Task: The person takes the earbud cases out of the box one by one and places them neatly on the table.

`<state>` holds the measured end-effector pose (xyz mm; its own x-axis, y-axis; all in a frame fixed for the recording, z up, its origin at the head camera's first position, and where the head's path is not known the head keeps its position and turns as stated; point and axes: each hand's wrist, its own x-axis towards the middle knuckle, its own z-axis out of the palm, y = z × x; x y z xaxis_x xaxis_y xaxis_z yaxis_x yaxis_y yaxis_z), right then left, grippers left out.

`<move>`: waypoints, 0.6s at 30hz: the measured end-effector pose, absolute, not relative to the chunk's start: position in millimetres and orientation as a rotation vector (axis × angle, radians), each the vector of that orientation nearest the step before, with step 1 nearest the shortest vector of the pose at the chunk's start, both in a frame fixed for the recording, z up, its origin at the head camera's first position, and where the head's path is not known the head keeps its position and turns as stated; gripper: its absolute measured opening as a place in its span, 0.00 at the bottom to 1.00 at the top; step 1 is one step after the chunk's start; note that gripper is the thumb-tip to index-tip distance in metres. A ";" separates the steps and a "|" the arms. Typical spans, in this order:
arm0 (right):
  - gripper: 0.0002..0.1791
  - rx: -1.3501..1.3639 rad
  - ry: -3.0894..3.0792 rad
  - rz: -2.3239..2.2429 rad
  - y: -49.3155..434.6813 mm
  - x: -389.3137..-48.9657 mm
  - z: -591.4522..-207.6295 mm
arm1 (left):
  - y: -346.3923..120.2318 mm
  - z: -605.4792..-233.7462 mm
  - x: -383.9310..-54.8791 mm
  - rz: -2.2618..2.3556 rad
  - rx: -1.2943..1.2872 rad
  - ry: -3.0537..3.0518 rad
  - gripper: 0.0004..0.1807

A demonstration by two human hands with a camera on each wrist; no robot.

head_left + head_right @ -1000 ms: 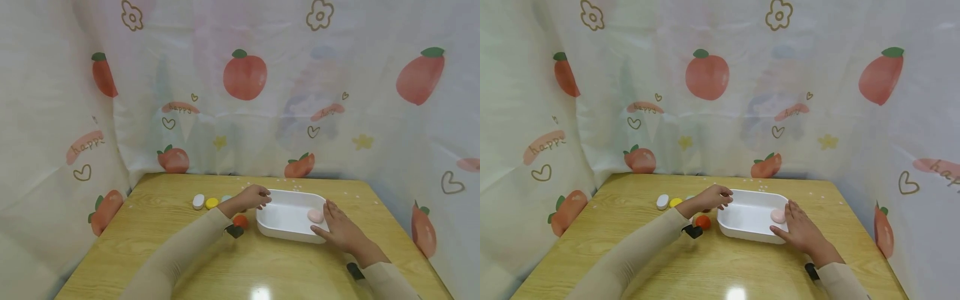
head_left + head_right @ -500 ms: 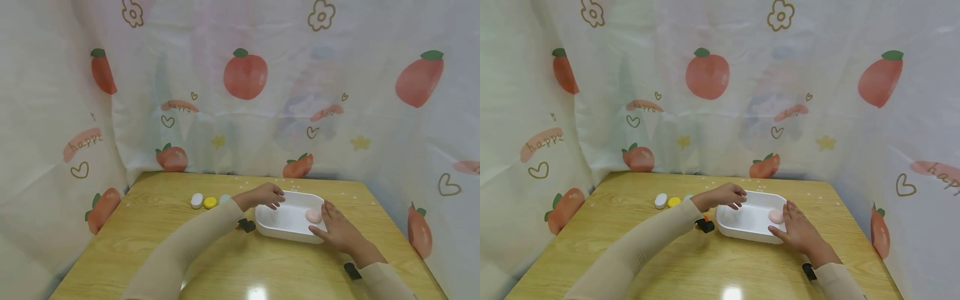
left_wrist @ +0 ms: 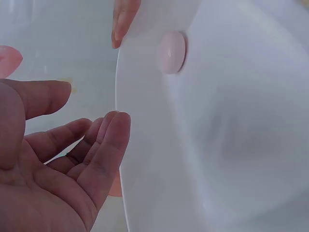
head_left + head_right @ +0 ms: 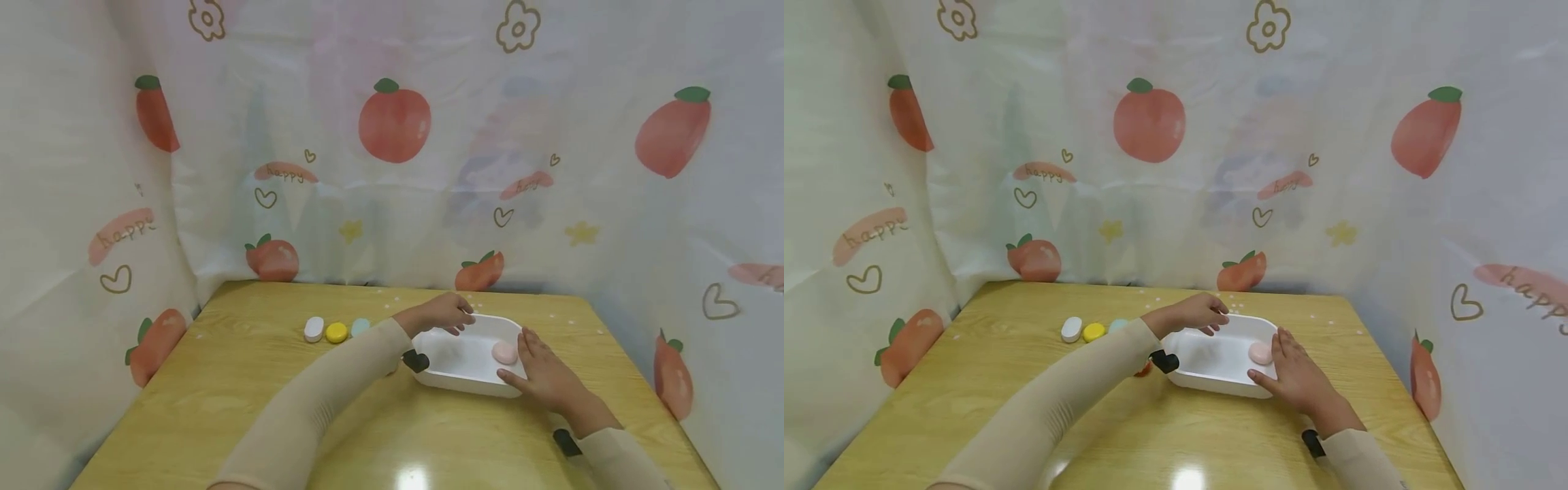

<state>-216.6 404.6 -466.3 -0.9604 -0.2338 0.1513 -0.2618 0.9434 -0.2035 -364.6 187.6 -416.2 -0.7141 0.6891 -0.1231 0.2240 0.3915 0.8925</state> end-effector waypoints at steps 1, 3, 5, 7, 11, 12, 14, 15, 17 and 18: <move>0.55 0.376 -2.977 0.338 404.0 -216.8 -467.4 | 187.6 -415.6 -364.8 1.289 0.768 2.168 0.18; 0.55 0.375 -2.971 0.334 403.3 -217.1 -469.4 | 187.9 -415.9 -365.5 1.293 0.750 2.155 0.18; 0.55 0.368 -2.965 0.325 403.2 -217.7 -471.2 | 188.6 -417.4 -365.9 1.298 0.743 2.148 0.17; 0.55 0.360 -2.965 0.322 403.0 -218.2 -473.0 | 189.7 -420.2 -366.1 1.305 0.732 2.144 0.16; 0.55 0.354 -2.975 0.331 402.4 -218.2 -474.7 | 193.9 -426.5 -365.1 1.311 0.701 2.149 0.13; 0.56 0.349 -2.977 0.328 402.5 -218.0 -474.9 | 195.4 -427.9 -364.6 1.314 0.697 2.144 0.12; 0.55 0.343 -2.976 0.324 403.4 -217.5 -474.9 | 198.5 -429.6 -363.6 1.322 0.700 2.129 0.12; 0.55 0.343 -2.972 0.318 403.9 -217.2 -474.6 | 200.0 -429.7 -362.8 1.326 0.704 2.118 0.11; 0.55 0.339 -2.964 0.309 405.7 -216.9 -473.0 | 203.6 -428.8 -361.4 1.323 0.720 2.101 0.11; 0.54 0.340 -2.958 0.306 406.5 -216.9 -471.7 | 205.8 -428.0 -360.7 1.320 0.727 2.097 0.11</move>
